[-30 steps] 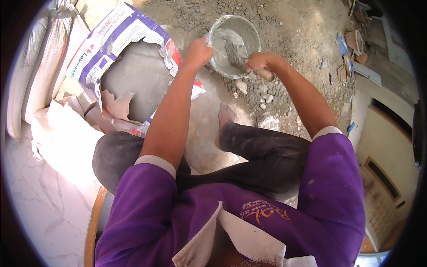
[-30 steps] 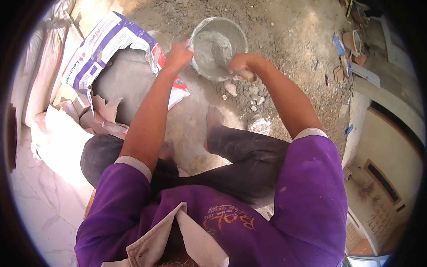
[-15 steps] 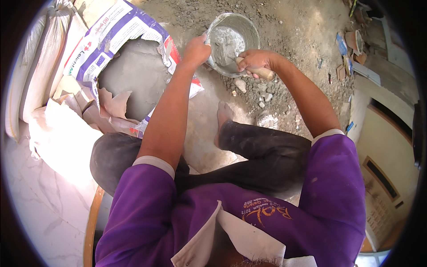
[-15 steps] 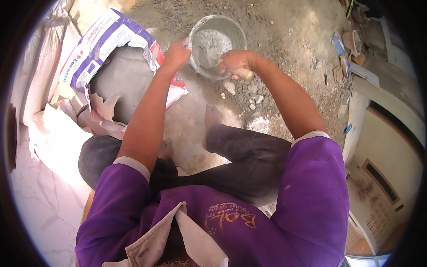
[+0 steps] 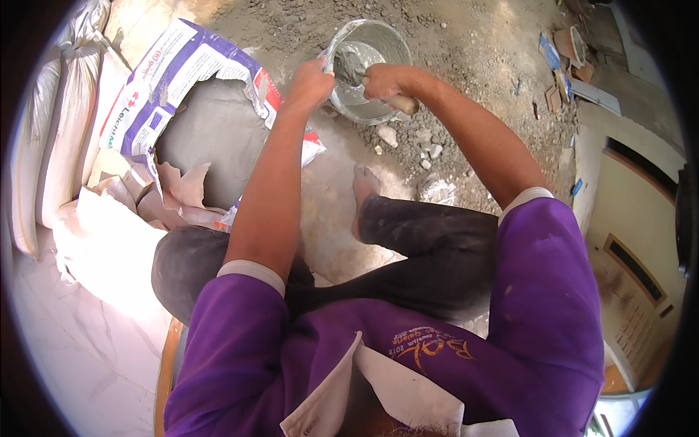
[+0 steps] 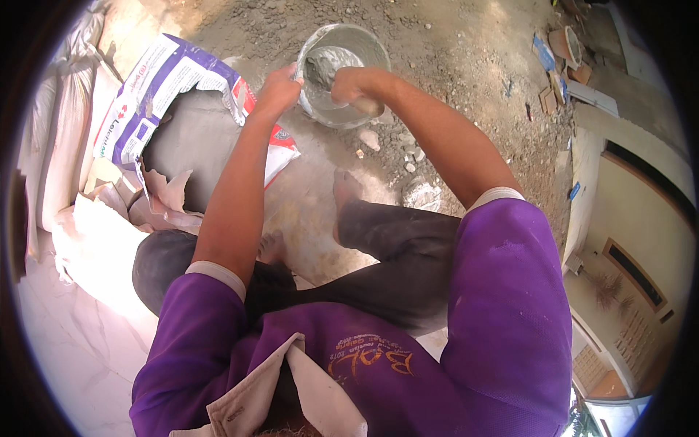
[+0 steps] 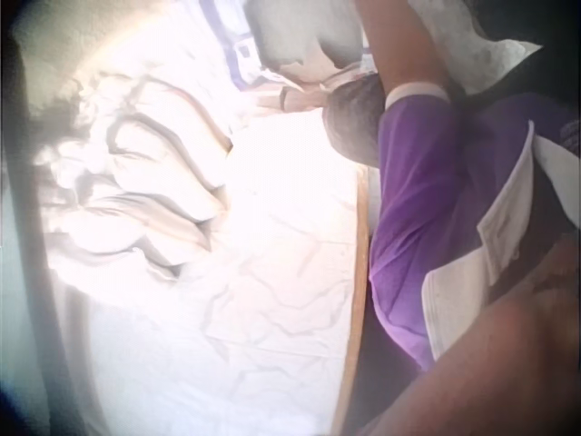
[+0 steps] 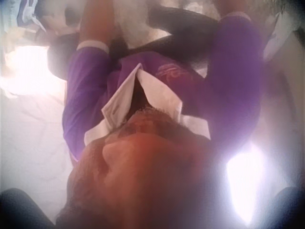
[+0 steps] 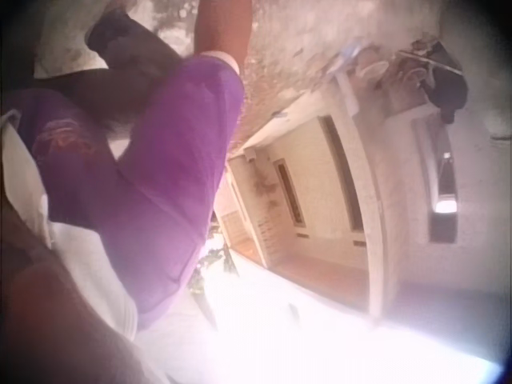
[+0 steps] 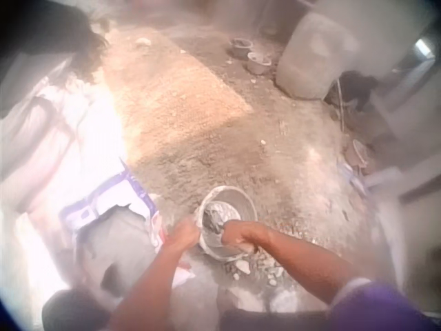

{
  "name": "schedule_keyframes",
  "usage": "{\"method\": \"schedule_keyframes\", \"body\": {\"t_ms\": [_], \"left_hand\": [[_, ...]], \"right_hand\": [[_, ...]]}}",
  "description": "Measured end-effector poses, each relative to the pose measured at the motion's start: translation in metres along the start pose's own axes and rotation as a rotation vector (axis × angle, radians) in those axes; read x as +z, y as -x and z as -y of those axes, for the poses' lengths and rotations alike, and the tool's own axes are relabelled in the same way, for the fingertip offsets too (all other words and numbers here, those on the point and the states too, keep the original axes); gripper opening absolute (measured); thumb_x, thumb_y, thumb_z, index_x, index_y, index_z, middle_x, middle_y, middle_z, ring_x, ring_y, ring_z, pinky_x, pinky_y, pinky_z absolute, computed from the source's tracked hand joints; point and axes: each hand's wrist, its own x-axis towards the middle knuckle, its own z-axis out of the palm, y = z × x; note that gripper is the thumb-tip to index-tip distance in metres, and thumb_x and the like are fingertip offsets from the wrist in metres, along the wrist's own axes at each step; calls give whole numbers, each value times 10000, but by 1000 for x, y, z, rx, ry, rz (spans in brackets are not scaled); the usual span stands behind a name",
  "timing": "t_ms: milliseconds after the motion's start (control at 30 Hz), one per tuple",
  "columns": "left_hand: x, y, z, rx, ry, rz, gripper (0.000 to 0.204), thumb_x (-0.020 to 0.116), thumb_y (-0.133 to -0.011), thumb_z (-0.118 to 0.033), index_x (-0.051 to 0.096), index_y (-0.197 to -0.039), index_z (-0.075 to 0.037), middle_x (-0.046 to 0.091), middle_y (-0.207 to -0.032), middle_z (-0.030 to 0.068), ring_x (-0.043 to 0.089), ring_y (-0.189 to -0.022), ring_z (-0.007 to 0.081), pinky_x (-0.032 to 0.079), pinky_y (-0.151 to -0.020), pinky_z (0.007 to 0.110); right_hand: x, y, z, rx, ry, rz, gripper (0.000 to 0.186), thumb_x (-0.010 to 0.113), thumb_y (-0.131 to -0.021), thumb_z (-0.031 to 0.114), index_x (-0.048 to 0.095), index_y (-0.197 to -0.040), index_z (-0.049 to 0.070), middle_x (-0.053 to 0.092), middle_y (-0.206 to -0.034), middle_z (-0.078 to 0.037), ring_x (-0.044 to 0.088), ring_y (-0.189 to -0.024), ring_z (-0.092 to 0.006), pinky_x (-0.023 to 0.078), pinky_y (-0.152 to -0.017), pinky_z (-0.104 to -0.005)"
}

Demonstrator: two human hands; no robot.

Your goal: The person scoops dry cement powder from a bag into a bucket of water using a trowel. They then stir the mixture repeatedly to combine the powder and water into a paste.

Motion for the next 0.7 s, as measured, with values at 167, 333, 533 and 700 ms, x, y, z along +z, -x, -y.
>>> {"method": "schedule_keyframes", "body": {"t_ms": [167,333,533,700], "left_hand": [[-3,-10,32,-129,129,9,515,574,-854,-165,549,-1340,3,576,-1315,251,547,-1245,365,409,-1054,387],[2,-20,41,-74,110,46,514,567,-855,-160,548,-1342,2,572,-1318,257,543,-1251,365,408,-1054,385],[9,-11,32,-76,132,11,523,562,-835,-146,553,-1332,14,590,-1284,268,562,-1226,372,417,-1043,388],[5,-12,40,-104,146,41,536,553,-826,-152,552,-1339,4,588,-1278,280,562,-1221,381,413,-1047,398]], "right_hand": [[6,57,3,-112,130,141,282,571,-807,92,602,-1028,-81,675,-876,-211,674,-721,-281,551,-641,-418],[-31,58,-23,-35,326,-158,257,559,-801,62,683,-1004,-37,691,-957,-225,683,-802,-316,543,-720,-454],[-8,17,-35,49,467,-102,254,591,-779,76,722,-979,-9,706,-975,-206,681,-810,-324,535,-742,-448],[13,9,-21,104,-109,277,209,632,-817,93,633,-991,-22,634,-742,-119,627,-614,-227,514,-511,-365]]}}
